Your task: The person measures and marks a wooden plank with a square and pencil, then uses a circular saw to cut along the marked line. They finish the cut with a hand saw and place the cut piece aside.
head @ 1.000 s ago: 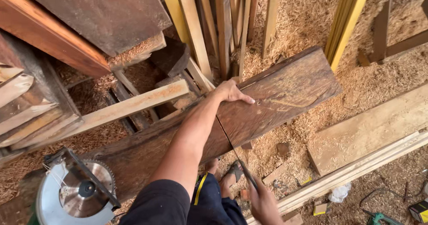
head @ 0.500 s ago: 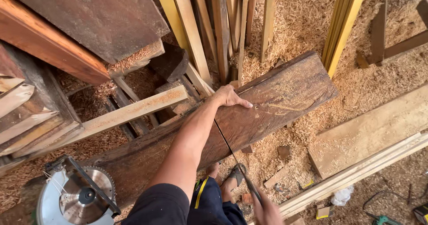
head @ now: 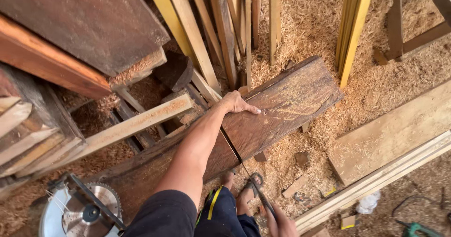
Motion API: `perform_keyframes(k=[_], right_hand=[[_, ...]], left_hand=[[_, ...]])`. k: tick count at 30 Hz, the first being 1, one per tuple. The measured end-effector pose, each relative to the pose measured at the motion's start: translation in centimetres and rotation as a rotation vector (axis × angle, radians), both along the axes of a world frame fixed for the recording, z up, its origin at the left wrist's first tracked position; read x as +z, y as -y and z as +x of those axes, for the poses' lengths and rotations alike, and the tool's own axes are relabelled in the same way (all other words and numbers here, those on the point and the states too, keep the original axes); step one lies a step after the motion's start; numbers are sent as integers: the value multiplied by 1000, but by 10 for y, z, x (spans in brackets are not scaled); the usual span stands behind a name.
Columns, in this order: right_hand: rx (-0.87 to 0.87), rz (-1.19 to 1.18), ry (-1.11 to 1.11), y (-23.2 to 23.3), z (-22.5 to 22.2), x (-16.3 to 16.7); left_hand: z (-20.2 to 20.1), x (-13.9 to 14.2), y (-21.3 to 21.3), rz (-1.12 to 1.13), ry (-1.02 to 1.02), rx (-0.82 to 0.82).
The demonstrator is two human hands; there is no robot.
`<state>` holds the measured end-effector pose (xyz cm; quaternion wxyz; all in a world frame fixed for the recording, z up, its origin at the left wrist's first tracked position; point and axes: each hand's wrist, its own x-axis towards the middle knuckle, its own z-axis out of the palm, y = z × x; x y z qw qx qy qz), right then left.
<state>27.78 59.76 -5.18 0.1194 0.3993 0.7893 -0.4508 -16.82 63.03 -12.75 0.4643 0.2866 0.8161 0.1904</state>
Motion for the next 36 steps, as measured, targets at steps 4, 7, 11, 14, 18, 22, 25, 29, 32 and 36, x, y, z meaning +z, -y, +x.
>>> perform_keyframes(k=[4, 7, 11, 14, 18, 22, 25, 29, 32, 36], right_hand=[[44, -33, -37, -2, -61, 26], [-27, -82, 90, -8, -43, 54], [-145, 35, 105, -15, 6, 79], [-155, -145, 129, -10, -20, 62], [39, -52, -98, 0, -60, 20], [-24, 5, 17, -10, 18, 23], [-28, -16, 61, -25, 65, 29], [-106, -74, 181, -36, 83, 33], [-270, -77, 173, -42, 108, 38], [-483, -2, 259, -72, 180, 40]], left_hand=[[2, 11, -7, -87, -26, -39], [3, 14, -9, -95, -42, -25], [3, 23, -9, -131, -17, 26], [8, 39, -9, -153, -10, 15], [21, 67, -4, 126, -130, 27], [77, 76, -57, -104, -269, -299], [100, 71, -103, -251, -423, -463], [125, 46, -138, -282, -455, -418], [120, 23, -126, -348, -331, -262], [114, 7, -119, -321, -319, -186]])
